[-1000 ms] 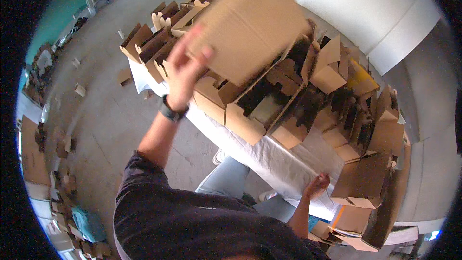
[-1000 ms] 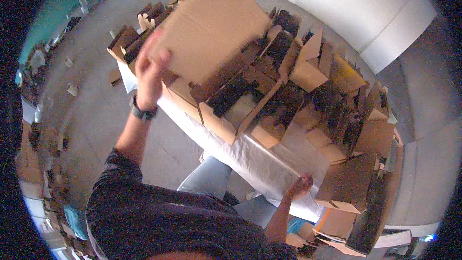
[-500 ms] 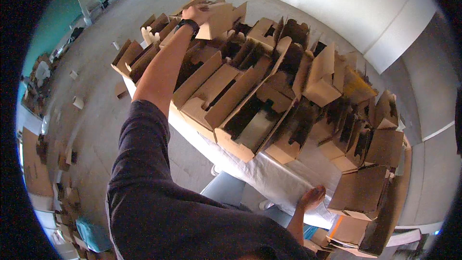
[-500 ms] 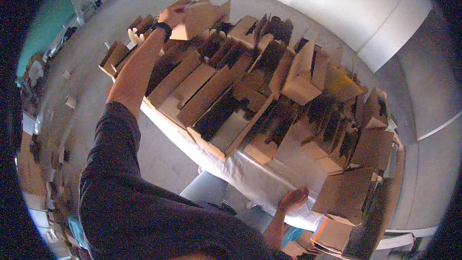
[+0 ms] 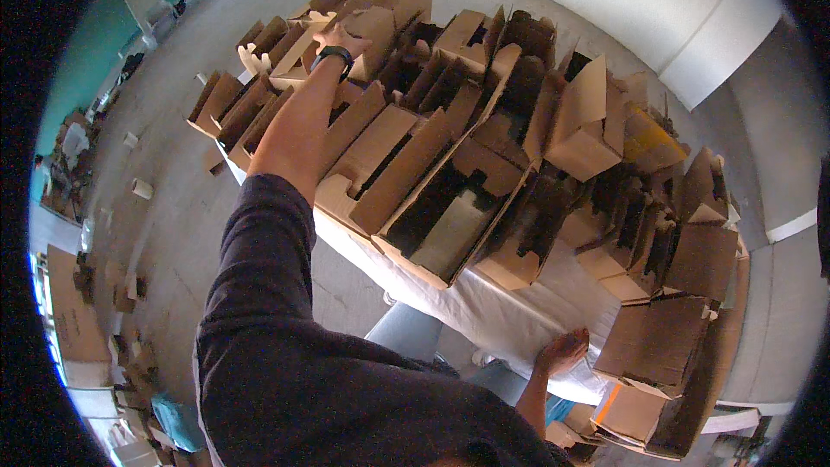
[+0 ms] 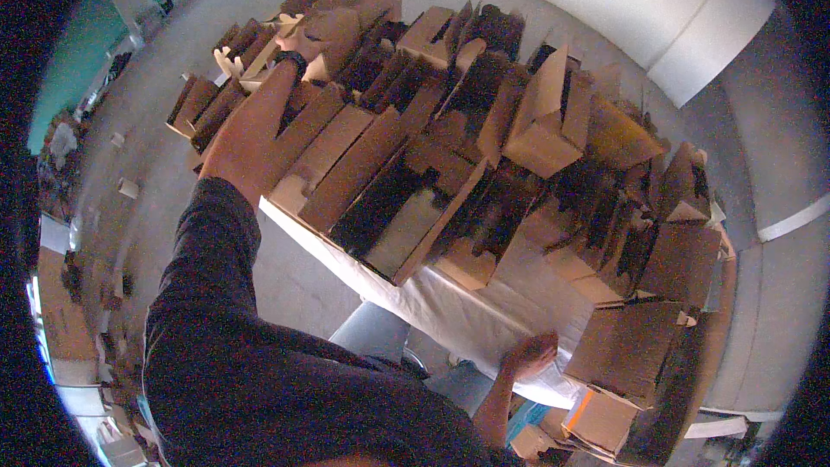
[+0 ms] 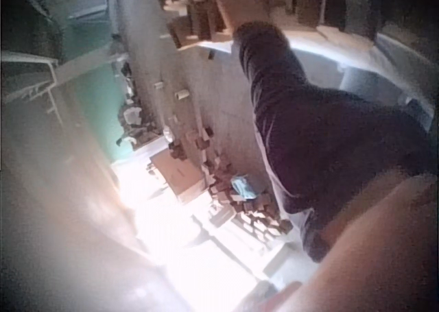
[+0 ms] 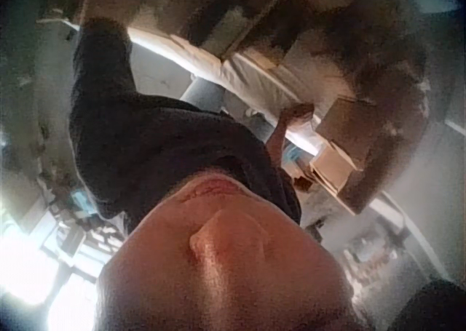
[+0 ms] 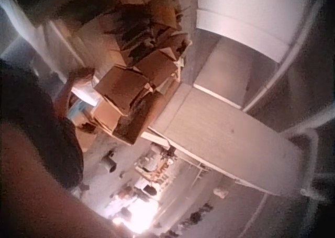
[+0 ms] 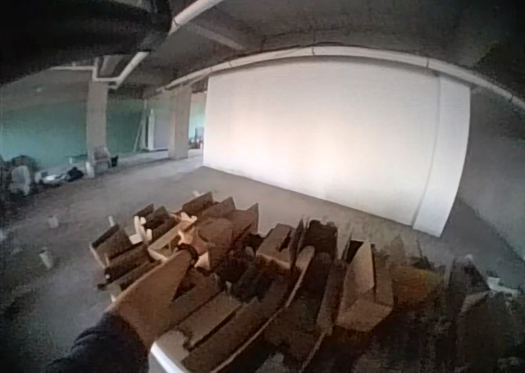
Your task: The person folds flat cardboard pieces into box shapes by hand and places the assembled boxes on a table.
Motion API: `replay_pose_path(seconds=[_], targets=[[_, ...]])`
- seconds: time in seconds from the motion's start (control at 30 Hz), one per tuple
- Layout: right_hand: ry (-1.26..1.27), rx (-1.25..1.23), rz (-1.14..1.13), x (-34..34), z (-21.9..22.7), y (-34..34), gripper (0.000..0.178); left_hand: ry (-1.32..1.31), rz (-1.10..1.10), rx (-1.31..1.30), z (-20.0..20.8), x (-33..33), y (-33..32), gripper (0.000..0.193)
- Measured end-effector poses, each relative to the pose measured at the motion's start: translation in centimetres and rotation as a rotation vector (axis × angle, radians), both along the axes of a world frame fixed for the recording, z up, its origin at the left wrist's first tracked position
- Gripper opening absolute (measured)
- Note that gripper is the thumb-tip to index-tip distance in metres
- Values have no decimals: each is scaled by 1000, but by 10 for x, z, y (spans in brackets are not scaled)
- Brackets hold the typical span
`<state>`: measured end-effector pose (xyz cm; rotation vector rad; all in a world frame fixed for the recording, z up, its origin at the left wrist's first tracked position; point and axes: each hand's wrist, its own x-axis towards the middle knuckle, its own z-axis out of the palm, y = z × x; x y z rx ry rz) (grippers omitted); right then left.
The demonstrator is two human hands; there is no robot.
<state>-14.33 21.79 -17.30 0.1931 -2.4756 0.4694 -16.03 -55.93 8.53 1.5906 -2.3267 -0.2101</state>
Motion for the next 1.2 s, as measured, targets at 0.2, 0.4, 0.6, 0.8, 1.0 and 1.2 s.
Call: replay_pose_path(seconds=[0.2, 0.4, 0.6, 0.8, 1.0, 1.2], targets=[[-5, 16, -44, -1, 2, -10, 33, -222, -100, 193, -7, 13, 3, 99], [-11, -7, -18, -2, -3, 1, 32, -106, -233, 357, 13, 18, 25, 62], [12, -64, 14, -4, -5, -3, 32, -251, -306, 318, -10, 10, -1, 53], [13, 21, -9, 4, 14, -6, 29, -184, -491, 241, 12, 10, 32, 64], [30, -106, 1, 2, 17, -10, 29, -113, -684, 48, 29, 24, 48, 59], [34, -117, 47, 1, 18, -11, 34, 37, -754, -8, 52, 56, 74, 54]])
